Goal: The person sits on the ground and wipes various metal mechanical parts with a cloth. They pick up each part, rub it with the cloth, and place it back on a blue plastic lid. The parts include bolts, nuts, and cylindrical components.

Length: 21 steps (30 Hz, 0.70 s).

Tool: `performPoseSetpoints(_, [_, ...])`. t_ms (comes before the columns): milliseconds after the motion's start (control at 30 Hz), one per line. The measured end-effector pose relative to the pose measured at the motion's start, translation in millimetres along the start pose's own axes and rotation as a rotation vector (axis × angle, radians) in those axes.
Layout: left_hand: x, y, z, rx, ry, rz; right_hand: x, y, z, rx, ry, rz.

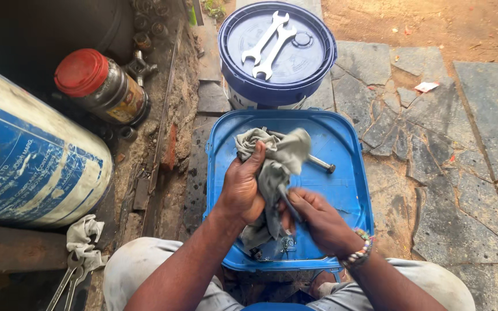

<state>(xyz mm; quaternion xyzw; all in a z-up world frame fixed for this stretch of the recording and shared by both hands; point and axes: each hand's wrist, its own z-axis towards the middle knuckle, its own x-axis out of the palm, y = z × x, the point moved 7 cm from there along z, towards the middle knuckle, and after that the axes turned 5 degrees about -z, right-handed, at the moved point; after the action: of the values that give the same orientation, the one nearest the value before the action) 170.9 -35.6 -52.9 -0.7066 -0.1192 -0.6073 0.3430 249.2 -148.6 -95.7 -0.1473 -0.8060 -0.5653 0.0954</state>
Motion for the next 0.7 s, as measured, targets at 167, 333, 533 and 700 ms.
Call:
performPoseSetpoints(167, [-14,2,1,0.018,-0.115,0.049,1,17,-11,-0.191,-0.143,-0.327])
performPoseSetpoints(333, [-22,39,2,-0.016,-0.142,0.053,2,68,-37,-0.761,-0.673,-1.159])
performPoseSetpoints(533, [-18,73,-11,-0.129,-0.252,0.155,-41,21,-12,-0.34,-0.448,-0.581])
performPoseSetpoints(700, [-15,13,4,-0.025,-0.11,0.072,-20,3,-6,-0.109,0.063,0.148])
